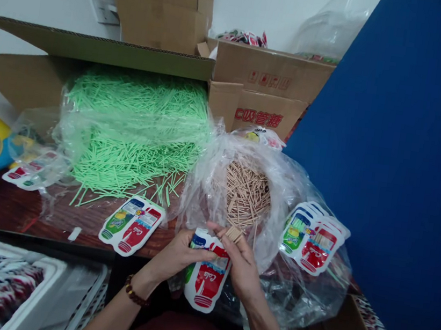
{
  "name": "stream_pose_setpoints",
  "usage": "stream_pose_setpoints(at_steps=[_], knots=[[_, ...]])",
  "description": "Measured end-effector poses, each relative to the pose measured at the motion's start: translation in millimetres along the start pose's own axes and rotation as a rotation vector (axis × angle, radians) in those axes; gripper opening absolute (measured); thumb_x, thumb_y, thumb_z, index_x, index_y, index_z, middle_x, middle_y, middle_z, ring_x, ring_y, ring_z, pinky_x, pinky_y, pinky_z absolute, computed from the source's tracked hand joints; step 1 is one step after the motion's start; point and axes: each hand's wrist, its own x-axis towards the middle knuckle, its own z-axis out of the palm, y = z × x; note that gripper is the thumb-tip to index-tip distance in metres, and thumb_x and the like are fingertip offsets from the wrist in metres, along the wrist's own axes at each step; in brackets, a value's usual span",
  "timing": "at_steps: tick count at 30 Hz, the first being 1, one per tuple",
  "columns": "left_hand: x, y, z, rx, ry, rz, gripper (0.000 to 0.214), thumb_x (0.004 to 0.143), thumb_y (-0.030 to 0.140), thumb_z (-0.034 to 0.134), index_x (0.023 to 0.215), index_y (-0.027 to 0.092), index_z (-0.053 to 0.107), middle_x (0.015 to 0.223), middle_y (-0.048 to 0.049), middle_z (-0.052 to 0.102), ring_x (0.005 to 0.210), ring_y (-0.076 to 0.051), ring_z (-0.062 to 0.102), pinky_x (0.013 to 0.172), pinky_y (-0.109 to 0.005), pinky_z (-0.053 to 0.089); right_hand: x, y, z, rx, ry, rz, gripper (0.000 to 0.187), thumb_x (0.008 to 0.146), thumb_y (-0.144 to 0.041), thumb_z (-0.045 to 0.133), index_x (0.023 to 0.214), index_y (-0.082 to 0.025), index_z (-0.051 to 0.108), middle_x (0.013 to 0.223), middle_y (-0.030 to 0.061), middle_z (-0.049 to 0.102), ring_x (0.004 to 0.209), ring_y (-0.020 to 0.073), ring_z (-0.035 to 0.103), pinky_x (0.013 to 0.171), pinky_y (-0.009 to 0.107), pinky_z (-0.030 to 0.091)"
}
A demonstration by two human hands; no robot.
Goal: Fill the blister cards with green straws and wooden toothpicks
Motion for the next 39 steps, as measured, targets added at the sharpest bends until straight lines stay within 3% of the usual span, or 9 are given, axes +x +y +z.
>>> stream_pose_setpoints(at_steps=[6, 12, 22, 25, 28, 30, 34, 36, 39], knots=[[5.7, 2.1, -2.4, 0.040, 0.048, 0.034, 0.025, 0.072, 0.030, 0.075, 0.089, 0.011, 0.071, 0.079, -0.0026, 0.071, 0.072, -0.017, 0.062, 0.072, -0.026, 0.047, 10.9, -19.0, -8.5, -0.095, -0.069, -0.037, 0.024, 0.086, -0.040, 0.058, 0.105, -0.027, 0.065, 0.110, 0.0030, 0.069, 0.099, 0.0217, 0.064, 0.089, 0.038, 0.050], [11.1, 4.3, -0.6, 0.065, 0.048, 0.088, 0.018, 0.073, 0.028, 0.074, 0.077, 0.011, 0.070, 0.073, -0.0023, 0.070, 0.066, -0.015, 0.060, 0.066, -0.023, 0.046, 14.4, -29.4, -13.0, -0.506, -0.140, -0.173, 0.024, 0.089, -0.038, 0.055, 0.098, -0.023, 0.071, 0.101, 0.0037, 0.071, 0.100, 0.0208, 0.062, 0.093, 0.034, 0.045], [9.5, 8.0, -1.3, 0.111, 0.028, 0.128, 0.017, 0.073, 0.028, 0.074, 0.077, 0.012, 0.071, 0.067, 0.0000, 0.068, 0.062, -0.013, 0.057, 0.062, -0.021, 0.043, 25.7, -55.0, -3.9, -0.611, -0.167, -0.220, 0.015, 0.085, -0.033, 0.061, 0.085, -0.021, 0.069, 0.079, 0.0003, 0.069, 0.073, 0.0148, 0.062, 0.067, 0.025, 0.046], [8.2, 8.4, -0.6, 0.100, -0.012, 0.118, 0.015, 0.074, 0.027, 0.073, 0.076, 0.012, 0.071, 0.066, 0.0010, 0.067, 0.060, -0.011, 0.055, 0.060, -0.019, 0.042, 32.9, -65.6, -4.3, -0.564, -0.088, -0.332, 0.015, 0.086, -0.031, 0.059, 0.085, -0.021, 0.070, 0.086, 0.0018, 0.071, 0.080, 0.0167, 0.063, 0.076, 0.028, 0.047], [7.2, 8.7, -1.4, 0.088, 0.045, 0.138, 0.017, 0.076, 0.029, 0.071, 0.075, 0.012, 0.070, 0.066, 0.0007, 0.066, 0.060, -0.011, 0.055, 0.060, -0.020, 0.042, 49.1, -70.3, -16.4, -0.436, 0.099, -0.447, 0.015, 0.088, -0.032, 0.056, 0.086, -0.022, 0.066, 0.084, 0.0014, 0.071, 0.082, 0.0180, 0.064, 0.081, 0.032, 0.048], [7.6, 9.7, -2.5, 0.136, 0.054, 0.159, 0.017, 0.075, 0.029, 0.072, 0.073, 0.012, 0.069, 0.066, 0.0003, 0.066, 0.061, -0.012, 0.055, 0.060, -0.020, 0.042, 59.9, -69.7, -27.5, -0.522, 0.165, -0.471, 0.015, 0.086, -0.034, 0.059, 0.084, -0.021, 0.066, 0.083, 0.0021, 0.070, 0.082, 0.0189, 0.064, 0.081, 0.034, 0.048], [11.3, 12.9, -5.5, 0.187, 0.102, 0.206, 0.019, 0.074, 0.031, 0.072, 0.069, 0.013, 0.068, 0.064, 0.0006, 0.064, 0.061, -0.013, 0.054, 0.059, -0.020, 0.042, 58.9, -66.3, -35.8, -0.840, -0.023, -0.394, 0.021, 0.087, -0.034, 0.057, 0.100, -0.021, 0.068, 0.103, 0.0053, 0.069, 0.099, 0.0212, 0.061, 0.091, 0.036, 0.044], [13.7, 13.1, -7.3, 0.170, 0.135, 0.208, 0.020, 0.074, 0.032, 0.072, 0.071, 0.013, 0.069, 0.064, 0.0003, 0.065, 0.061, -0.013, 0.055, 0.060, -0.021, 0.043, 47.5, -65.4, -30.5, -0.876, -0.174, -0.370, 0.024, 0.091, -0.032, 0.052, 0.108, -0.024, 0.066, 0.113, 0.0045, 0.066, 0.107, 0.0196, 0.059, 0.094, 0.034, 0.043], [16.4, 10.7, -9.1, 0.159, 0.115, 0.211, 0.020, 0.075, 0.032, 0.072, 0.076, 0.013, 0.071, 0.068, -0.0011, 0.067, 0.063, -0.014, 0.056, 0.063, -0.022, 0.044, 32.9, -63.9, -20.1, -0.885, -0.370, -0.367, 0.021, 0.093, -0.030, 0.049, 0.100, -0.024, 0.068, 0.112, 0.0037, 0.066, 0.106, 0.0178, 0.059, 0.093, 0.030, 0.043]])
